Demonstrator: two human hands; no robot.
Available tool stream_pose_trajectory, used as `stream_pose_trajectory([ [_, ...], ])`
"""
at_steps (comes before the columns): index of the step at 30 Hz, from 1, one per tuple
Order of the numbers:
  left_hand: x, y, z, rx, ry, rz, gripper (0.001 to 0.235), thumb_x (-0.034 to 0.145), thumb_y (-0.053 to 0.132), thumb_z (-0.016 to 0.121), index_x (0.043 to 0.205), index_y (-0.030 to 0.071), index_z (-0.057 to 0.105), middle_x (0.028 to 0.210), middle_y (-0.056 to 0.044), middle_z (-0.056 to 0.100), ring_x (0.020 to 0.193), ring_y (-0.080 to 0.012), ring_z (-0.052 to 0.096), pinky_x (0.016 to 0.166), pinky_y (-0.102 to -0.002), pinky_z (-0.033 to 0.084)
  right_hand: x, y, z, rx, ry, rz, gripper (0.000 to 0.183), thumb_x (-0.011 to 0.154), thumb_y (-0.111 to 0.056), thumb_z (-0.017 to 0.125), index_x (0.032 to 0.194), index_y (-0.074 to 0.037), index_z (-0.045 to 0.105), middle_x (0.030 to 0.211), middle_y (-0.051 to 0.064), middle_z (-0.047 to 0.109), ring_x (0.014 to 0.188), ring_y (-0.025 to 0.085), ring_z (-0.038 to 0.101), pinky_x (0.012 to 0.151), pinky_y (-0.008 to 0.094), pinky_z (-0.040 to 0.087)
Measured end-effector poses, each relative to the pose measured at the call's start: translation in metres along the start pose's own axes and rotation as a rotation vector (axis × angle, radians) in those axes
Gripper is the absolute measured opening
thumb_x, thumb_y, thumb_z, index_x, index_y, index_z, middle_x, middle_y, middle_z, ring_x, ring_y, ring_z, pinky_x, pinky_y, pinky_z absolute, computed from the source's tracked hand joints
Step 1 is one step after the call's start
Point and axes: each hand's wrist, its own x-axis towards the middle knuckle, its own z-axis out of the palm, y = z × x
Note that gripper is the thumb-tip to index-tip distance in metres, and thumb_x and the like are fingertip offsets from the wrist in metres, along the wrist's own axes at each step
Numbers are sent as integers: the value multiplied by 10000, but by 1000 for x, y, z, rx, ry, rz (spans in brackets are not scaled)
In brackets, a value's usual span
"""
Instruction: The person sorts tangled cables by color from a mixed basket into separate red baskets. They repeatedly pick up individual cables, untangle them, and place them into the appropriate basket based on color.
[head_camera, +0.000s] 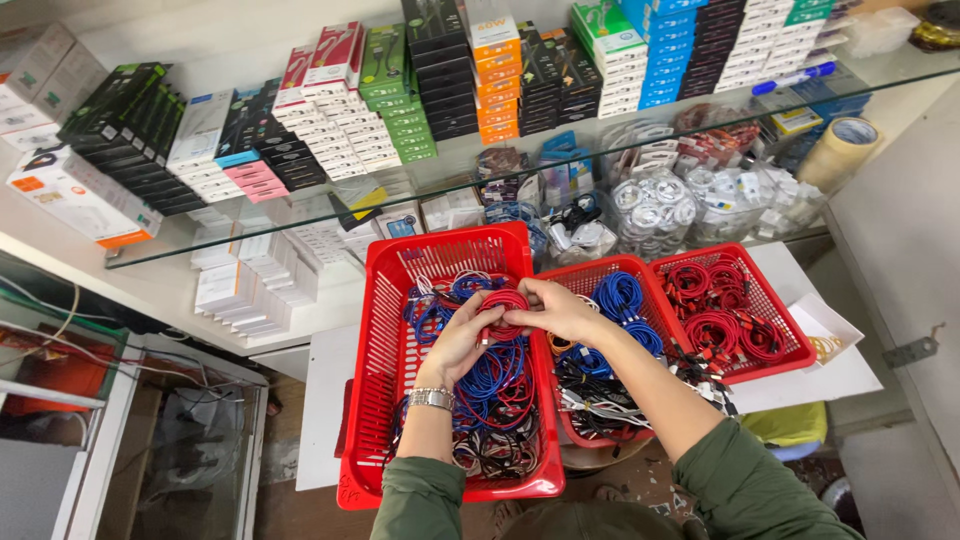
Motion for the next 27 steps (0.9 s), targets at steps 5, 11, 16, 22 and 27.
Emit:
stream_pose_trajectory([
  [5,11,-15,0,67,-11,23,206,1008,118,646,1202,54,621,946,-3,617,907,-107,623,811,-246,506,-11,-4,6,-319,216,34,266,929,-240,737,1032,-52,580,820,85,715,704,182,689,641,344,529],
  [11,41,-34,42,529,273,330,169,968,88,656,1129,37,641,919,-50,704,779,-117,633,719,-293,531,-29,-1,-10,-400,399,-212,404,896,-199,732,1243,-38,602,1004,110,682,759,238,721,680,372,579],
  [16,73,-73,93,862,348,472,172,959,77,660,1126,37,647,923,-88,756,833,-134,735,733,-326,574,-61,37,-61,-404,455,-212,454,901,-155,732,1347,-90,677,1014,130,722,788,214,722,707,329,582],
  [22,142,-162,181,482,80,420,498,908,27,725,1349,12,495,1119,-112,666,1009,-230,674,826,-331,558,-143,107,-148,75,744,121,370,928,-121,680,1294,-77,718,1027,83,787,754,122,714,692,272,595],
  [27,167,-212,236,552,61,-47,421,945,92,670,1357,26,613,1004,-102,758,888,-215,758,677,-280,597,-209,165,-195,228,930,329,369,935,-135,664,1298,-68,677,1008,66,760,727,156,704,655,274,565],
])
